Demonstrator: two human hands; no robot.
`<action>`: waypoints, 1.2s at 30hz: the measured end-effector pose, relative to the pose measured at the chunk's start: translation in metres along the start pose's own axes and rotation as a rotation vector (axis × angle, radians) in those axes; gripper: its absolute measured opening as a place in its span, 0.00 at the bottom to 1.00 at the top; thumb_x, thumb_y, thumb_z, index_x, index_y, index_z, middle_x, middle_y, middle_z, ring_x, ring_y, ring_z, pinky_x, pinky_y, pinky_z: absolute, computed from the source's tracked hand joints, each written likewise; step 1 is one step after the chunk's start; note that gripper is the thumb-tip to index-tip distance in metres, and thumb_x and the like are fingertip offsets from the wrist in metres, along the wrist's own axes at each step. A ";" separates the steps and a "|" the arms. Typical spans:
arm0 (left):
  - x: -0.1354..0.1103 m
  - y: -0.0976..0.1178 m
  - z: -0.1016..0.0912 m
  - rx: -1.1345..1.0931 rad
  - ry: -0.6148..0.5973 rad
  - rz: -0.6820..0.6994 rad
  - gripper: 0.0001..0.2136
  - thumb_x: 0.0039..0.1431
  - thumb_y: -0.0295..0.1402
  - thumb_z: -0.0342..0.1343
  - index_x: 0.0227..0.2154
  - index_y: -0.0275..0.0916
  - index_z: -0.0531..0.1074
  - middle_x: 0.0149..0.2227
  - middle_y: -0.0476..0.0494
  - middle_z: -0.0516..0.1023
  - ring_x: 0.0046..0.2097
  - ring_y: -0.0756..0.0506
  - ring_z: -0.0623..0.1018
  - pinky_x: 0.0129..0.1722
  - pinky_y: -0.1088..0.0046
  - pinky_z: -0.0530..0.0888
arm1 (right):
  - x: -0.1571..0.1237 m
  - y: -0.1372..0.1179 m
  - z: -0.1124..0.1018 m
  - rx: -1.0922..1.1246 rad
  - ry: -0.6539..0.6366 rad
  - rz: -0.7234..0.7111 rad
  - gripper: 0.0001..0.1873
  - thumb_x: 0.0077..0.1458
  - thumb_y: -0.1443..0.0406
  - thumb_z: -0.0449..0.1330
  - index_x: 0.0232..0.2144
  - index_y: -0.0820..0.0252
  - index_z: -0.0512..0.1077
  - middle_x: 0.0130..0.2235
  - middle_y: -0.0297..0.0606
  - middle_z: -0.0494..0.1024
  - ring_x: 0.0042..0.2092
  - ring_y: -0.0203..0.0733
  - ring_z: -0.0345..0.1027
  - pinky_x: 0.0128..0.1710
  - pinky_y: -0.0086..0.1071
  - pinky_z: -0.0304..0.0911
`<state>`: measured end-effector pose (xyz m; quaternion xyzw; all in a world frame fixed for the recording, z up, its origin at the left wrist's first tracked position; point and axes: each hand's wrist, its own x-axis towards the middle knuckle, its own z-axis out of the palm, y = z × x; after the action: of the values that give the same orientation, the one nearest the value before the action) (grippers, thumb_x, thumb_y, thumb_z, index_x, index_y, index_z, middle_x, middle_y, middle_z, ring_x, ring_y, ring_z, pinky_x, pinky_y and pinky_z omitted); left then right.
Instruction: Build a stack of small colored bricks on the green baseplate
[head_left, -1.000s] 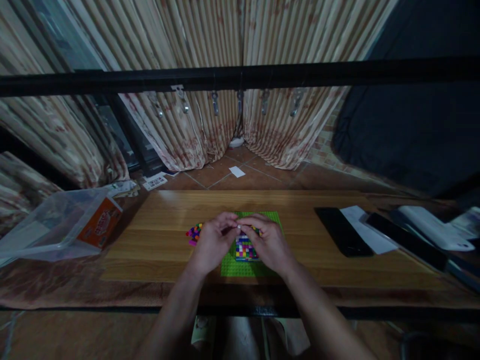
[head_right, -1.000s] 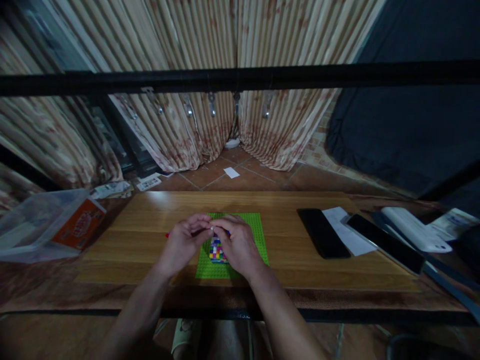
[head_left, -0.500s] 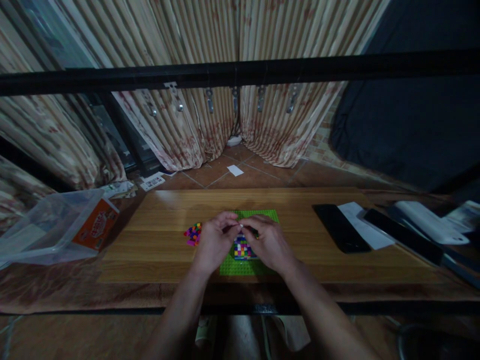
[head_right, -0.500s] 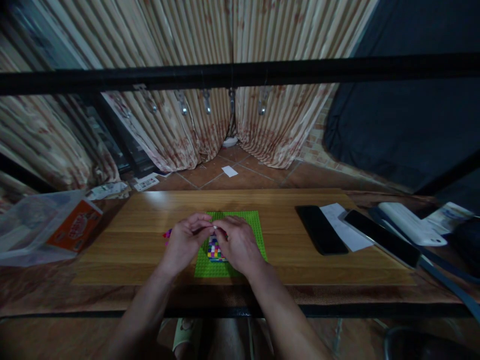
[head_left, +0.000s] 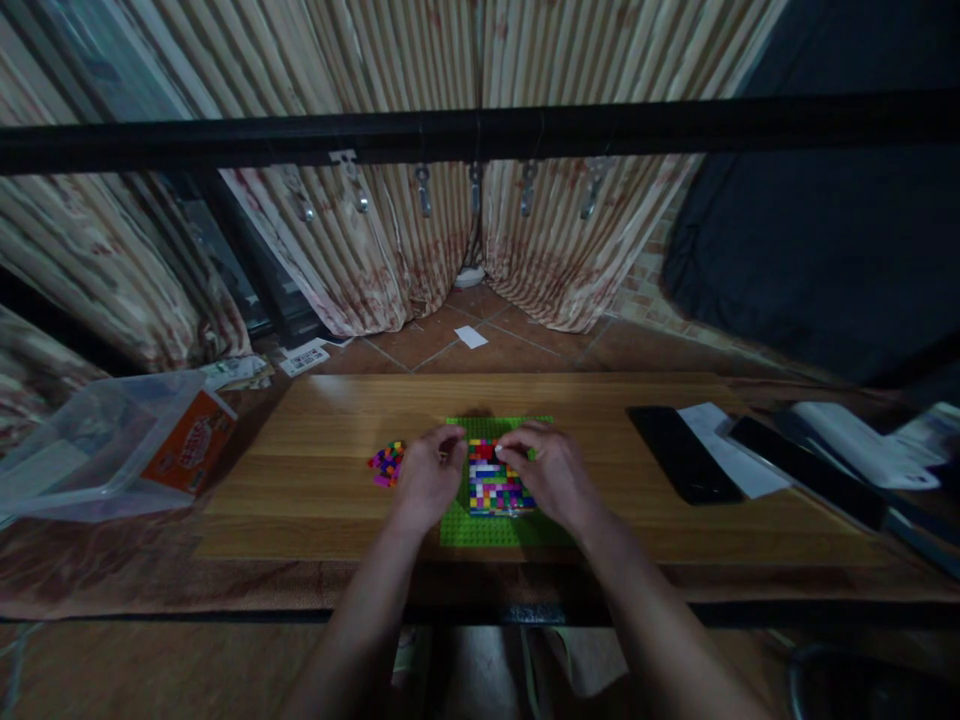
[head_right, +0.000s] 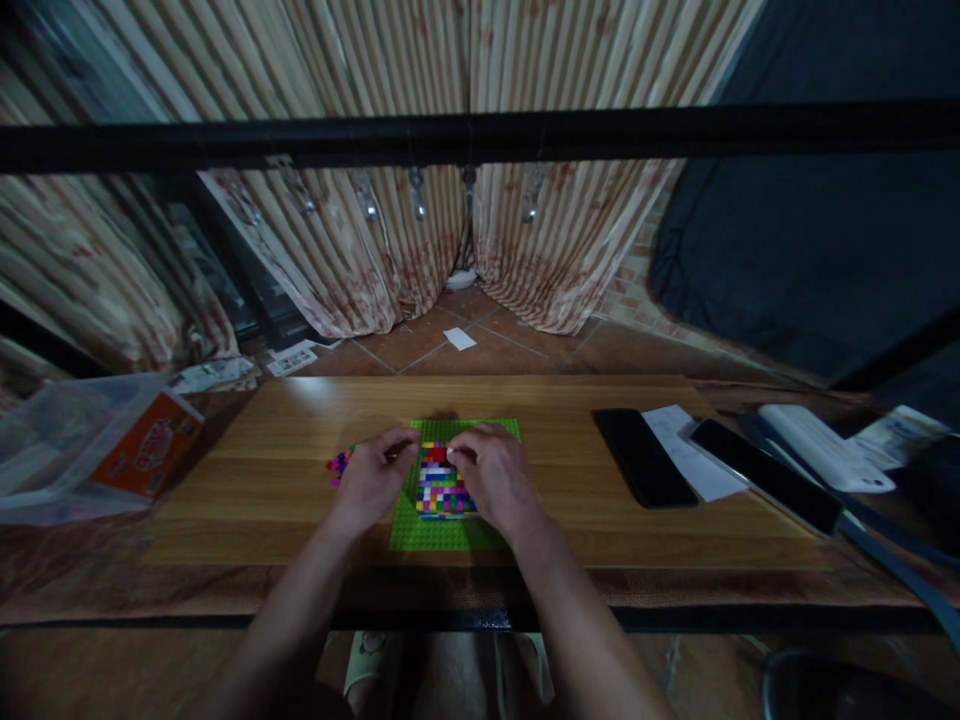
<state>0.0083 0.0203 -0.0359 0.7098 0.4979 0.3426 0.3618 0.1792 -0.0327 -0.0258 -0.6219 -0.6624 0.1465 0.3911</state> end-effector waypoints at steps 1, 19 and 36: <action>0.001 -0.001 0.002 -0.006 -0.010 -0.007 0.10 0.57 0.32 0.52 0.38 0.37 0.76 0.39 0.41 0.81 0.39 0.45 0.79 0.41 0.69 0.74 | 0.000 0.000 0.001 -0.014 0.001 -0.007 0.06 0.53 0.69 0.60 0.29 0.56 0.77 0.31 0.35 0.77 0.36 0.40 0.69 0.39 0.33 0.61; 0.008 0.010 0.024 -0.351 -0.130 -0.152 0.09 0.50 0.32 0.59 0.34 0.35 0.78 0.32 0.45 0.81 0.36 0.46 0.78 0.37 0.72 0.73 | 0.003 0.004 0.013 0.113 0.029 0.092 0.10 0.50 0.70 0.60 0.35 0.54 0.76 0.30 0.33 0.79 0.32 0.38 0.73 0.36 0.32 0.66; 0.009 0.007 0.036 -0.311 -0.038 -0.126 0.07 0.49 0.31 0.57 0.30 0.37 0.79 0.29 0.48 0.80 0.30 0.49 0.76 0.33 0.74 0.71 | 0.001 -0.001 0.007 0.077 0.026 0.079 0.13 0.50 0.73 0.56 0.35 0.54 0.76 0.31 0.33 0.81 0.33 0.39 0.73 0.37 0.33 0.67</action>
<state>0.0446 0.0212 -0.0470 0.6191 0.4753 0.3786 0.4975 0.1737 -0.0296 -0.0294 -0.6339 -0.6261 0.1790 0.4174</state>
